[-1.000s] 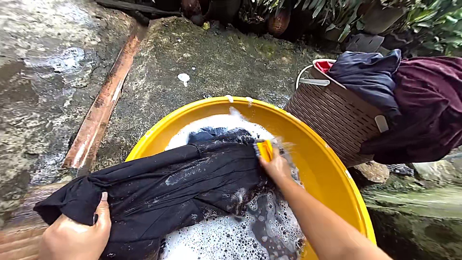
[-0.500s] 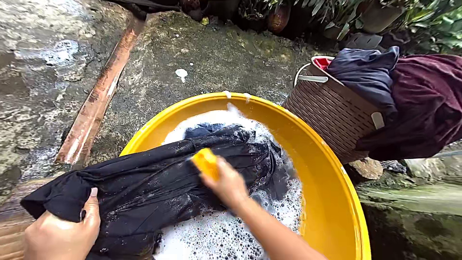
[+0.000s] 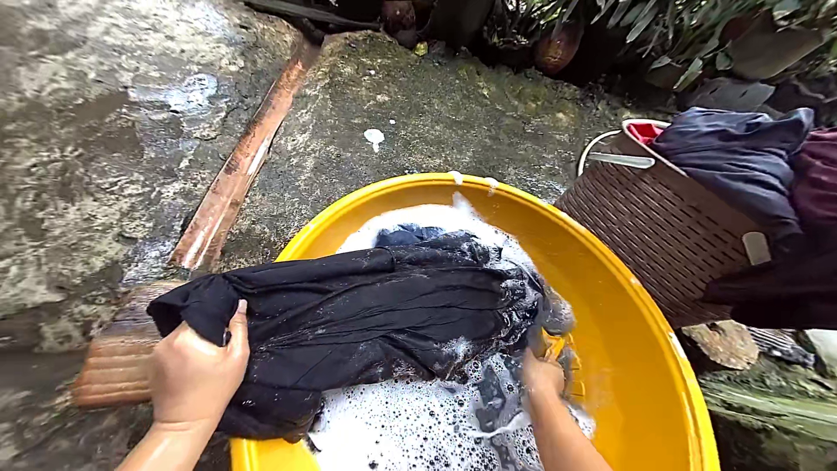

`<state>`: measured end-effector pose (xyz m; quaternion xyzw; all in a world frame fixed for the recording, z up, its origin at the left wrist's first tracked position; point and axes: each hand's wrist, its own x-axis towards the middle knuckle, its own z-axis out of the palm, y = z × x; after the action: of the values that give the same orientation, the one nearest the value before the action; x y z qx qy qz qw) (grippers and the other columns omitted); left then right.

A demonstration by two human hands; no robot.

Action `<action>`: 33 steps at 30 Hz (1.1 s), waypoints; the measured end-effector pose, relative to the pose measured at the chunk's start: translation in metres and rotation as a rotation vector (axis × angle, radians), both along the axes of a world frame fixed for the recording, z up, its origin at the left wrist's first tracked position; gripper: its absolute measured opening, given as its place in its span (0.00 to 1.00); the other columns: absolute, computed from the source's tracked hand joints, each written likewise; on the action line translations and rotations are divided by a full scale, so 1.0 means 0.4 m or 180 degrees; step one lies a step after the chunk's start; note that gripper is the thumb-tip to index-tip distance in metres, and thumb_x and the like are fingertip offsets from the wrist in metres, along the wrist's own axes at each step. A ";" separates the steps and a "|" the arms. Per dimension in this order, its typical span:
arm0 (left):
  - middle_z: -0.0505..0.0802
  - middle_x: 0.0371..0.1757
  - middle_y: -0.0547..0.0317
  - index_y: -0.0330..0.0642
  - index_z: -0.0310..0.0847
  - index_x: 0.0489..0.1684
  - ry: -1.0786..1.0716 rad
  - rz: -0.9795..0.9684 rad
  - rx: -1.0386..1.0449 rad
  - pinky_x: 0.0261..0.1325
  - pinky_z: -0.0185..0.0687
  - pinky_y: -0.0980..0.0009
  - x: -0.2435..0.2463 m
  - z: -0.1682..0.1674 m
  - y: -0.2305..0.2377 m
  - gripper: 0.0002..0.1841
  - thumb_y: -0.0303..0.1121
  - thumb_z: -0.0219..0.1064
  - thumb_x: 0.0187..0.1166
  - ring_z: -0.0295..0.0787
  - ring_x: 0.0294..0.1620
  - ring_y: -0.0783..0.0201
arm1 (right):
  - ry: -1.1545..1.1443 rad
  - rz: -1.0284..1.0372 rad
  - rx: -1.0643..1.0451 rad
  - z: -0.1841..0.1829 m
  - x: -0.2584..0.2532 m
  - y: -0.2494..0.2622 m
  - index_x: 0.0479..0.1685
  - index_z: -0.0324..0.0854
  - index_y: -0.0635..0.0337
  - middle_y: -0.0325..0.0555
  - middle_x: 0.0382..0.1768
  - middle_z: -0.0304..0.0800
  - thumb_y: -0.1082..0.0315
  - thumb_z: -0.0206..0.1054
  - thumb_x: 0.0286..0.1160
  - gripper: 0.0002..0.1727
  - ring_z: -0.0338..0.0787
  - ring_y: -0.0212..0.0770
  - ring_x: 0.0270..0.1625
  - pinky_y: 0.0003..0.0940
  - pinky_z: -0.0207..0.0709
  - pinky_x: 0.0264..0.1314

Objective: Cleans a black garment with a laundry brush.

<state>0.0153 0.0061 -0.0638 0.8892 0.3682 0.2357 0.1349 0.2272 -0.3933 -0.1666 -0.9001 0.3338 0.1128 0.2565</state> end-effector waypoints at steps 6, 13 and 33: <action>0.90 0.37 0.21 0.18 0.83 0.40 0.0003 -0.0026 0.0071 0.47 0.78 0.29 -0.001 -0.012 0.005 0.30 0.49 0.57 0.86 0.91 0.43 0.24 | -0.1236 0.1804 0.1044 0.198 -0.141 0.277 0.72 0.75 0.70 0.63 0.52 0.90 0.58 0.84 0.60 0.40 0.92 0.55 0.53 0.58 0.85 0.59; 0.89 0.50 0.18 0.14 0.78 0.54 -0.0289 -0.0012 -0.0382 0.63 0.76 0.33 -0.018 0.004 0.016 0.28 0.41 0.61 0.78 0.88 0.57 0.27 | -0.1692 0.4208 0.1466 0.304 -0.322 0.683 0.71 0.86 0.54 0.54 0.47 0.92 0.47 0.82 0.61 0.36 0.93 0.52 0.45 0.49 0.88 0.44; 0.91 0.54 0.64 0.45 0.78 0.68 -0.0923 0.0713 -0.2936 0.60 0.87 0.69 0.007 0.104 0.053 0.18 0.44 0.59 0.89 0.88 0.53 0.76 | -0.0613 0.1929 0.1076 0.044 0.279 0.159 0.72 0.78 0.64 0.66 0.58 0.89 0.52 0.72 0.80 0.29 0.90 0.61 0.60 0.66 0.77 0.66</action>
<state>0.0181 0.0273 -0.0223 0.6499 0.5049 0.1825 0.5380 0.3389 -0.3299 -0.1490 -0.9095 0.0027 0.1520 0.3869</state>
